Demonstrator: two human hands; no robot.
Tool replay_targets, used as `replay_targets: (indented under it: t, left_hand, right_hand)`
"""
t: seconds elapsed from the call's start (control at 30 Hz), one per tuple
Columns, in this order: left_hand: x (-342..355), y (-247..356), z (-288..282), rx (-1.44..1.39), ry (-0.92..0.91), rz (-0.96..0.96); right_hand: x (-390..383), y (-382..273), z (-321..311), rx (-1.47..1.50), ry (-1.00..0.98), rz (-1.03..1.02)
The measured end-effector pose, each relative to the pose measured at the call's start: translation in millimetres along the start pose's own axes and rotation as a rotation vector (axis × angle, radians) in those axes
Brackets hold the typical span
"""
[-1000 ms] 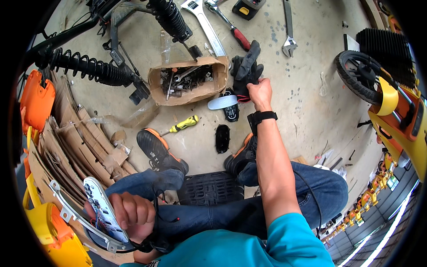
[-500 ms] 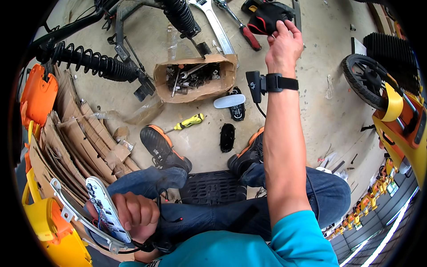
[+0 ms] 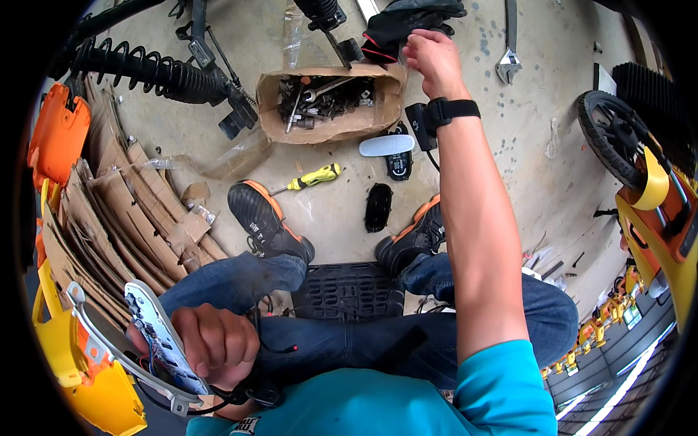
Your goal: The person holds a small white electronic housing and a circuit board, then reaches into a box to retrieve a small screw and places it onto the board.
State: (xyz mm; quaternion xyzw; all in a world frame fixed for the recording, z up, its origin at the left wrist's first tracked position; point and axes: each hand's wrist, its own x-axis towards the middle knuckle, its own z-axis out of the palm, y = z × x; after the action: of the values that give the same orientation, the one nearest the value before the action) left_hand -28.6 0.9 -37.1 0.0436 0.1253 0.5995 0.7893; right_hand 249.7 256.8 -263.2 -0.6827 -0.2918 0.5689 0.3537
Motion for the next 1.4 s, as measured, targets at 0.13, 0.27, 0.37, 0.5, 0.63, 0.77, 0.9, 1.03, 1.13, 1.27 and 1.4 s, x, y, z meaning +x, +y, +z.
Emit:
replay_targets:
  t: [0.13,0.27,0.37,0.5,0.63,0.77,0.9,1.03,1.13,1.27,1.4]
  left_hand:
    - [-2.3,0.1,2.2,0.003,0.026,0.008]
    - [0.4,0.4,-2.3,0.003,-0.027,-0.008]
    - [1.0,1.6,2.3,0.0,-0.001,-0.022]
    - [3.6,0.6,1.1,-0.004,-0.04,-0.012]
    - [2.8,-1.1,3.1,-0.004,0.0,0.011]
    - [3.1,-0.5,2.9,0.002,0.005,0.005]
    - [2.6,-1.4,4.4,0.001,0.02,0.018]
    - [3.9,-1.3,4.6,0.008,0.029,0.0]
    - [-2.8,-2.1,-4.3,-0.016,-0.034,-0.057]
    - [4.6,-0.8,2.6,0.008,0.024,-0.004]
    - [4.1,0.5,2.1,0.014,0.01,0.001]
  right_hand:
    - [-36.3,-9.7,8.7,-0.331,0.125,-0.287]
    - [-90.8,2.0,37.1,-0.588,-0.315,-0.383]
    - [-105.8,31.7,63.7,-0.862,-0.479,-0.751]
    - [-94.7,55.6,88.6,-1.059,-0.539,-0.881]
    - [-90.5,62.7,92.2,-1.217,-0.595,-0.859]
    - [-99.7,54.8,79.7,-1.348,-0.646,-0.708]
    - [-103.2,35.5,78.5,-1.519,-0.765,-0.42]
    - [-101.3,40.3,82.4,-1.33,-0.684,-0.48]
    - [-102.3,55.6,98.0,-0.996,-0.498,-0.916]
    - [-98.3,76.2,101.6,-1.071,-0.665,-0.973]
    - [-106.5,57.5,86.7,-1.202,-0.942,-0.598]
